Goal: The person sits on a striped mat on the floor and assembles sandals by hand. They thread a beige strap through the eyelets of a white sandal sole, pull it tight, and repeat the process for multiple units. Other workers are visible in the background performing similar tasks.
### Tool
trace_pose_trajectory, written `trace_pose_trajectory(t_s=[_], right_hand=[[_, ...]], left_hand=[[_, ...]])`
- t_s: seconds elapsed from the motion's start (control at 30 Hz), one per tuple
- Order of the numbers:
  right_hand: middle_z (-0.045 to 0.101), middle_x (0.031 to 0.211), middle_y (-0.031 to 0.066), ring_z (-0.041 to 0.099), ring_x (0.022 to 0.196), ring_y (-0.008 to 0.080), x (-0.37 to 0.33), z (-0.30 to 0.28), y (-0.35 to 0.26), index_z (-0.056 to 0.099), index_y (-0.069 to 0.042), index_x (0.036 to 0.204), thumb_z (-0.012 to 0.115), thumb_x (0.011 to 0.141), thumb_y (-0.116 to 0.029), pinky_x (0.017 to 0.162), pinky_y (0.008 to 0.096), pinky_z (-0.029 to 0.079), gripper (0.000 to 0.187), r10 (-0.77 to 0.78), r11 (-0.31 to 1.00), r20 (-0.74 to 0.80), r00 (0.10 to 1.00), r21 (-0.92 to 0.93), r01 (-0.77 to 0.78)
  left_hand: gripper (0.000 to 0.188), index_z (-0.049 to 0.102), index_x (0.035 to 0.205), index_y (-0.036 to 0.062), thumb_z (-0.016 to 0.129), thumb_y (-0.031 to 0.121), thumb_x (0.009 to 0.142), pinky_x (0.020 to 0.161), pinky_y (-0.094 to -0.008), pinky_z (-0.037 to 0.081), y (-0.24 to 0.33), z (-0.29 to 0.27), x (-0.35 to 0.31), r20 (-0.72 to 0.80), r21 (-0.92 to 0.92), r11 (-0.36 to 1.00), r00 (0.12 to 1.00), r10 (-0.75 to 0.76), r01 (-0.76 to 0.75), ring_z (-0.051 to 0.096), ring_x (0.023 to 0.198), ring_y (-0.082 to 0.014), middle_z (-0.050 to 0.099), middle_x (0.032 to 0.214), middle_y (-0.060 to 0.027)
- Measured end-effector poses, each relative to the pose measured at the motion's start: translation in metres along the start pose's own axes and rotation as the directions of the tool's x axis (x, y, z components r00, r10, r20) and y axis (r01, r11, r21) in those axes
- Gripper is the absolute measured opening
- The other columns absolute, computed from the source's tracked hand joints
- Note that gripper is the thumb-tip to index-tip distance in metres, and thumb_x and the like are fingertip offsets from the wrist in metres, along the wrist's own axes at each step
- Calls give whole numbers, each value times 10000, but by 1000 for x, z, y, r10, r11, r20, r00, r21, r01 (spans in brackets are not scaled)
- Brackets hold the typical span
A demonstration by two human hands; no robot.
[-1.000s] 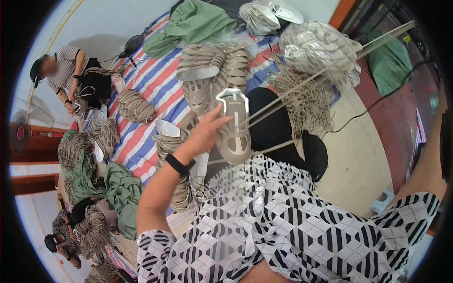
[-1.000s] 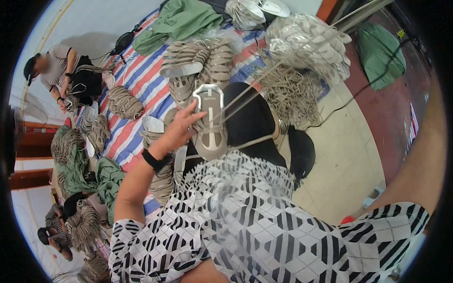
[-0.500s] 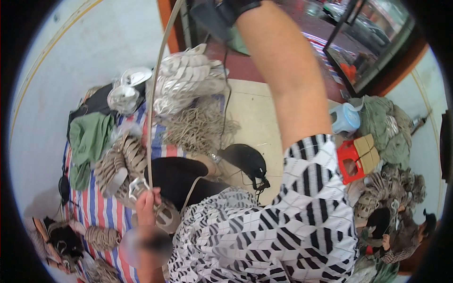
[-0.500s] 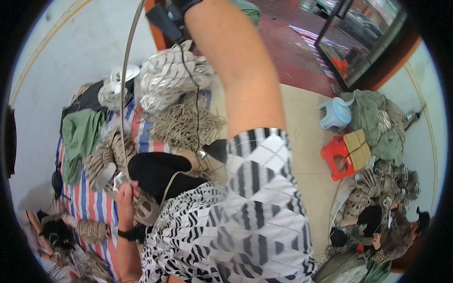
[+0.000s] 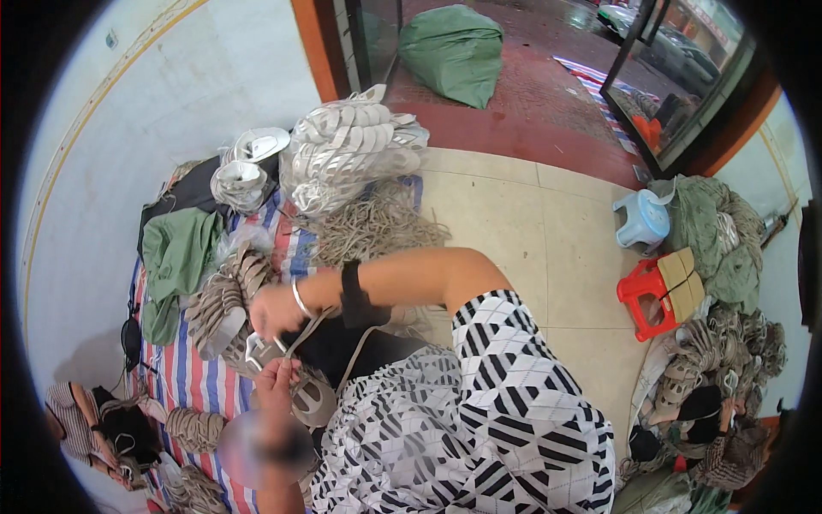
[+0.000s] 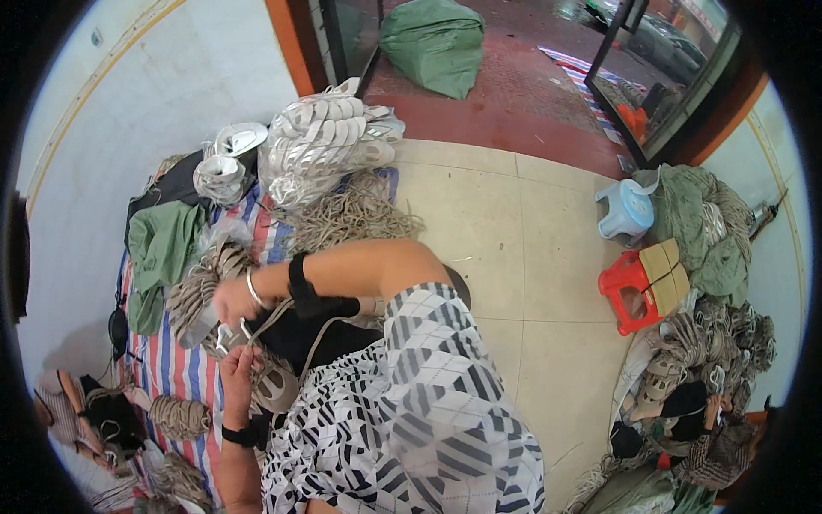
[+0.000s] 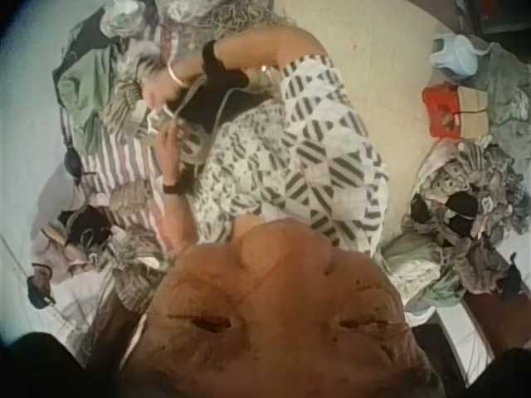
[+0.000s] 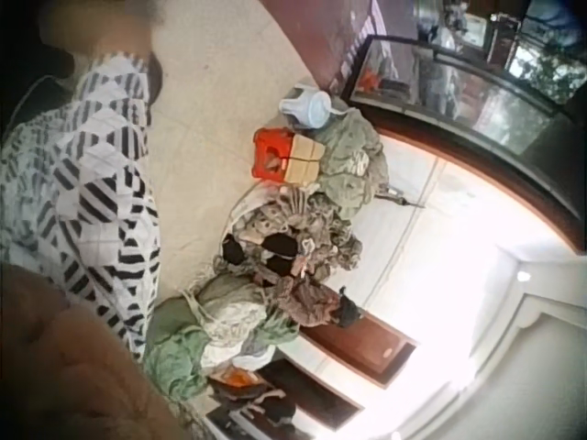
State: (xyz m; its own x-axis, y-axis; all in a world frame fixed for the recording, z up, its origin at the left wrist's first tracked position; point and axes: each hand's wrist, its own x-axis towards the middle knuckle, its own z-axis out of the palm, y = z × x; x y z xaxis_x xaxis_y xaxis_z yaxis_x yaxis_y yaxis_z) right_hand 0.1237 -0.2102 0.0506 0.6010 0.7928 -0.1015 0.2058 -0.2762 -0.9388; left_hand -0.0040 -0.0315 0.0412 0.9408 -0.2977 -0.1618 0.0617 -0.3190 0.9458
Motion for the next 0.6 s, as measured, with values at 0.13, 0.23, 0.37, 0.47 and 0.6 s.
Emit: trace_pose_trajectory(t_s=[0.13,0.23,0.37,0.47,0.6], right_hand=[[666,654,38,597,539,150,-14,31,6,700,-89,829,545,853,-518,466,290,443,456,-60,980,466,883,-141,141],[636,547,40,584,459,174,-5,25,15,675,-70,673,542,836,-456,444,327,466,440,145,886,503,852,-450,115],[610,533,77,444,329,88,-12,3,7,648,-19,745,558,860,-255,311,228,321,277,299,944,500,813,-28,-329],[627,583,106,413,323,63,0,17,40,632,15,817,551,883,-220,307,206,293,257,332,828,441,834,288,-481],[648,650,128,413,324,61,11,32,37,634,28,850,554,914,-211,305,190,282,259,361,689,329,873,537,-487]], left_hand=[[221,649,987,-22,510,125,900,609,-278,438,-1,10,7,-16,225,966,991,130,-123,552,667,-133,611,718,-47],[266,630,1088,14,515,181,915,696,-323,463,-17,1,11,-7,401,877,956,292,-265,606,755,-245,634,821,-153],[207,637,1048,26,538,174,942,708,-257,448,-43,-22,-10,-396,288,953,894,207,-93,562,798,-110,640,870,-73],[221,604,1040,56,641,185,864,702,-266,459,-41,-19,-33,-408,406,911,906,117,66,563,774,-145,588,833,-67],[296,565,973,85,734,192,754,691,-336,468,-33,-3,-41,-324,598,794,939,112,112,560,785,-243,533,789,-69]])
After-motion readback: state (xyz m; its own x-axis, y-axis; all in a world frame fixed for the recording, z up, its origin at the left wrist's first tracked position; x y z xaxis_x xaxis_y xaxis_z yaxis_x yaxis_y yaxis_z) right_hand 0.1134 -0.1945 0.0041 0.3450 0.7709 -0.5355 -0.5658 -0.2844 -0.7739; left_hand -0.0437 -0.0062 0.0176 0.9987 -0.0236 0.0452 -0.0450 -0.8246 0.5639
